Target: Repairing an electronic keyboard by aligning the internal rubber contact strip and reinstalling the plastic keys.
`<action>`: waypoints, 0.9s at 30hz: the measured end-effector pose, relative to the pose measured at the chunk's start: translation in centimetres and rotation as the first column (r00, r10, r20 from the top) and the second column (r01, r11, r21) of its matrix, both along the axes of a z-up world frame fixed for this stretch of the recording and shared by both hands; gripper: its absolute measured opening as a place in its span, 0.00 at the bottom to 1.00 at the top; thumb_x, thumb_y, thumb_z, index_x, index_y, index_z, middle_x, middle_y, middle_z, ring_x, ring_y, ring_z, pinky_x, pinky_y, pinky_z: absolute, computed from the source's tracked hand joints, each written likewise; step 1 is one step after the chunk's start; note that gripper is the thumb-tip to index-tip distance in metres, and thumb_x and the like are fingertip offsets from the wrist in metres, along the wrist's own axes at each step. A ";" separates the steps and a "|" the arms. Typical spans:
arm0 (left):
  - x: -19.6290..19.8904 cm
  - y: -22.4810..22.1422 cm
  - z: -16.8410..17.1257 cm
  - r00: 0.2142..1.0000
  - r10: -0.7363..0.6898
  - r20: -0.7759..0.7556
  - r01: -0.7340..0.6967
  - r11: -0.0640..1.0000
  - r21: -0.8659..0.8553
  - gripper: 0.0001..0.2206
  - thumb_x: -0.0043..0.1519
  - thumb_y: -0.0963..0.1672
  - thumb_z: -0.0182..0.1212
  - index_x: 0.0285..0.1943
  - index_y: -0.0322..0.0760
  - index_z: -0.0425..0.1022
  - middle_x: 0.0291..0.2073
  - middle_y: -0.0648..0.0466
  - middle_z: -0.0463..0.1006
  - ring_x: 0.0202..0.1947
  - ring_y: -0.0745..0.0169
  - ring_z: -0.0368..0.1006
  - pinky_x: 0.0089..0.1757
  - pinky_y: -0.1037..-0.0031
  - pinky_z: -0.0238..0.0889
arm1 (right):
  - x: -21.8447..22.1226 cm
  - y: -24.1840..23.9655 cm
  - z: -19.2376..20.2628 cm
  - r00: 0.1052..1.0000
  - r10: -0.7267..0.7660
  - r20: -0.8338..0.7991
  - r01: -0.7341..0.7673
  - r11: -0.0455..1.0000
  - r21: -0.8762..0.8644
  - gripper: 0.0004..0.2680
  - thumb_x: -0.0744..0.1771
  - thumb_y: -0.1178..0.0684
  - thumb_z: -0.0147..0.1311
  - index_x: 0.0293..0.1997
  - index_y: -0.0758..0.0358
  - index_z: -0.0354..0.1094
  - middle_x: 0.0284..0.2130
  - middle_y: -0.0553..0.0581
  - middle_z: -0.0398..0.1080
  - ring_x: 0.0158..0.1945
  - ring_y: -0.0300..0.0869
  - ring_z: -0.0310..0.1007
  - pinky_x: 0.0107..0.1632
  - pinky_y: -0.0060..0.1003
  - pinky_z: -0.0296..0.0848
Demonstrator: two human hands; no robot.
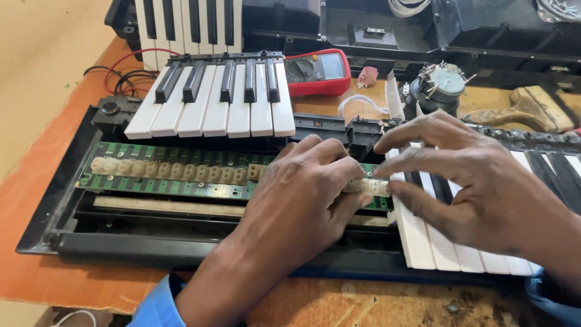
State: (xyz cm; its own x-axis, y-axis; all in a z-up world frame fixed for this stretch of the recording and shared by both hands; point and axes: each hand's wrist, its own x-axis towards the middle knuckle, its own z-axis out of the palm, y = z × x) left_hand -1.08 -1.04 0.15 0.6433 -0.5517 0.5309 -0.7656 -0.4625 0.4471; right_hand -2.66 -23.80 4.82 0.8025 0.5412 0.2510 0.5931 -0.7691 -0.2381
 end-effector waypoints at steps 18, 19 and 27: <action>0.8 1.9 1.3 0.999 -0.020 0.045 0.015 0.994 0.111 0.09 0.65 0.42 0.61 0.48 0.32 0.81 0.34 0.48 0.80 0.37 0.49 0.74 0.38 0.59 0.68 | 0.5 0.5 0.4 0.996 -0.061 -0.058 0.057 0.996 -0.074 0.12 0.59 0.39 0.69 0.43 0.38 0.83 0.32 0.40 0.83 0.41 0.39 0.73 0.44 0.41 0.75; 1.0 2.1 1.4 0.999 -0.021 0.041 0.016 0.994 0.109 0.09 0.65 0.42 0.61 0.48 0.32 0.81 0.34 0.48 0.80 0.37 0.49 0.74 0.38 0.59 0.68 | 0.7 0.5 0.6 0.996 -0.063 -0.061 0.058 0.995 -0.077 0.12 0.59 0.39 0.69 0.43 0.38 0.83 0.32 0.40 0.83 0.41 0.39 0.73 0.44 0.41 0.75; 2.0 2.3 1.1 0.996 -0.078 0.047 0.075 0.994 0.077 0.05 0.66 0.42 0.62 0.42 0.34 0.77 0.33 0.49 0.76 0.32 0.44 0.75 0.30 0.54 0.66 | 2.9 1.6 2.6 0.961 -0.213 -0.178 0.141 0.927 -0.347 0.10 0.60 0.38 0.66 0.42 0.28 0.84 0.35 0.34 0.85 0.30 0.33 0.86 0.34 0.37 0.87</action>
